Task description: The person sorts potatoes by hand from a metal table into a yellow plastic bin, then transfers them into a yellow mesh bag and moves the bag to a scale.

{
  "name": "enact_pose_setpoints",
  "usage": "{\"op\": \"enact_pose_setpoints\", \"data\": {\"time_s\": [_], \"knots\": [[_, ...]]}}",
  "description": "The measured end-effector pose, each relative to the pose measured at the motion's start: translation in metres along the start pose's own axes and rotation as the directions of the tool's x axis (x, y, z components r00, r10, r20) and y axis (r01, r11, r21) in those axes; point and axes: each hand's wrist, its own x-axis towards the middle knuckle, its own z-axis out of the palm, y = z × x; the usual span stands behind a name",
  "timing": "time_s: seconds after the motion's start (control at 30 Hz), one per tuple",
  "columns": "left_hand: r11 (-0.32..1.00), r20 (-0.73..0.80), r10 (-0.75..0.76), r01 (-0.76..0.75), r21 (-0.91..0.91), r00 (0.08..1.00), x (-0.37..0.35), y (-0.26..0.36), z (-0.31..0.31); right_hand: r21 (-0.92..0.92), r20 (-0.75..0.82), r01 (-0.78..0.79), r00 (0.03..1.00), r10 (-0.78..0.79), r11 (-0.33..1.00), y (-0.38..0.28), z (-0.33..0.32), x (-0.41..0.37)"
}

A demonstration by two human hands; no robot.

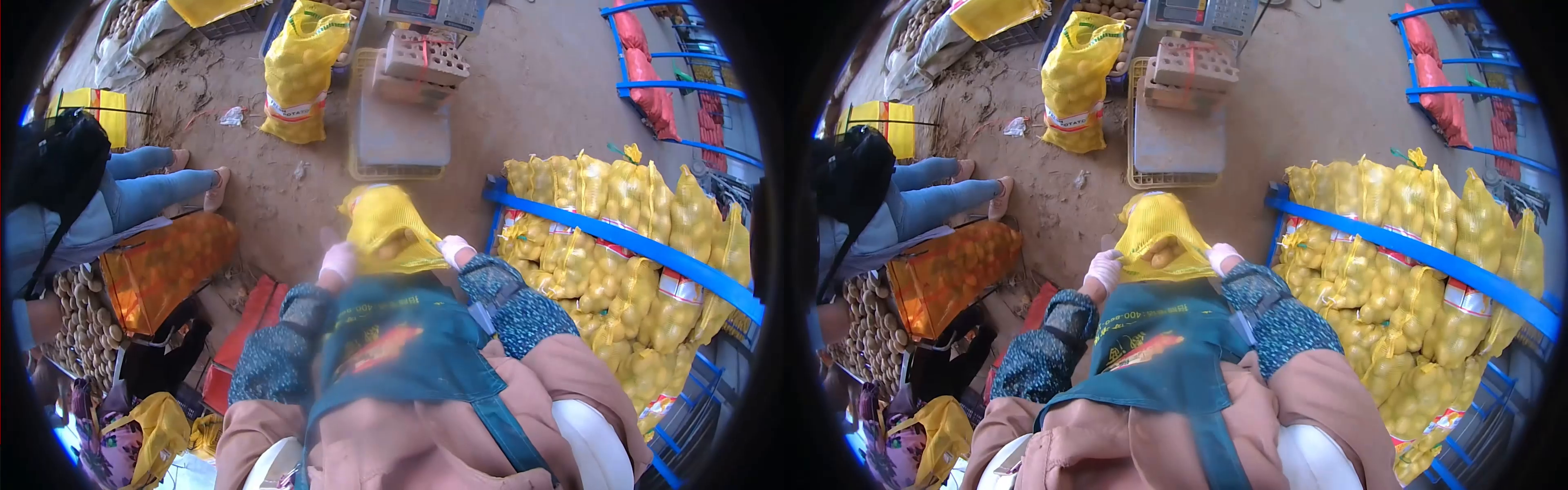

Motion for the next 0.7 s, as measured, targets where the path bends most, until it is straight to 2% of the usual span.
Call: {"op": "enact_pose_setpoints", "data": {"time_s": [0.07, 0.13, 0.17, 0.2, 0.23, 0.27, 0.33, 0.4, 0.43, 0.47, 0.5, 0.6, 0.63, 0.7], "knots": [[0.965, -0.089, -0.093, 0.068, -0.255, 0.992, -0.004, -0.008, 0.003, 0.152, -0.006, -0.009, 1.000, 0.010, 0.988, -0.009, -0.016, -0.019], [0.962, -0.098, 0.027, -0.053, -0.269, 0.995, -0.012, 0.021, -0.021, 0.322, 0.019, -0.093, 0.996, 0.091, 0.942, -0.022, -0.036, -0.041], [0.929, -0.069, -0.062, 0.032, -0.369, 0.996, -0.007, 0.036, -0.029, 0.394, 0.015, -0.104, 0.994, 0.107, 0.913, -0.024, -0.044, -0.043], [0.879, -0.029, -0.149, 0.119, -0.461, 0.988, -0.001, 0.043, -0.032, 0.379, -0.009, -0.093, 0.994, 0.105, 0.921, -0.024, -0.047, -0.035], [0.904, -0.058, -0.120, 0.085, -0.420, 0.991, 0.014, 0.026, -0.025, 0.364, -0.030, -0.084, 0.994, 0.102, 0.927, -0.023, -0.047, -0.023], [0.880, -0.036, -0.154, 0.120, -0.460, 0.987, 0.020, 0.024, -0.026, 0.349, -0.047, -0.075, 0.994, 0.098, 0.934, -0.021, -0.046, -0.010], [0.826, 0.004, -0.219, 0.188, -0.531, 0.976, 0.031, 0.023, -0.030, 0.147, -0.099, 0.040, 0.995, -0.026, 0.988, -0.017, -0.034, 0.034], [0.738, -0.041, -0.258, 0.169, -0.653, 0.965, 0.040, 0.019, -0.038, 0.272, -0.272, 0.176, 0.957, -0.100, 0.946, -0.028, -0.023, 0.070], [0.687, -0.048, -0.281, 0.166, -0.708, 0.958, 0.039, 0.018, -0.038, 0.226, -0.211, 0.162, 0.971, -0.114, 0.961, -0.037, -0.025, 0.077], [0.628, -0.044, -0.307, 0.168, -0.760, 0.951, 0.036, 0.016, -0.033, 0.252, -0.147, 0.079, 0.988, -0.043, 0.965, -0.049, -0.029, 0.075], [0.609, 0.056, -0.363, 0.282, -0.741, 0.930, 0.018, 0.052, -0.055, 0.268, -0.081, -0.005, 0.996, 0.028, 0.963, -0.061, -0.034, 0.073], [0.658, 0.064, -0.375, 0.315, -0.684, 0.925, 0.018, 0.052, -0.062, 0.198, -0.043, 0.041, 0.999, -0.033, 0.979, -0.054, -0.045, 0.054], [0.633, 0.075, -0.361, 0.304, -0.712, 0.929, 0.018, 0.049, -0.061, 0.421, -0.020, -0.078, 0.995, 0.096, 0.904, -0.052, -0.045, 0.044], [0.712, 0.012, -0.286, 0.221, -0.667, 0.958, 0.024, 0.017, -0.044, 0.670, 0.014, -0.123, 0.988, 0.153, 0.732, -0.041, -0.042, 0.032]]}}
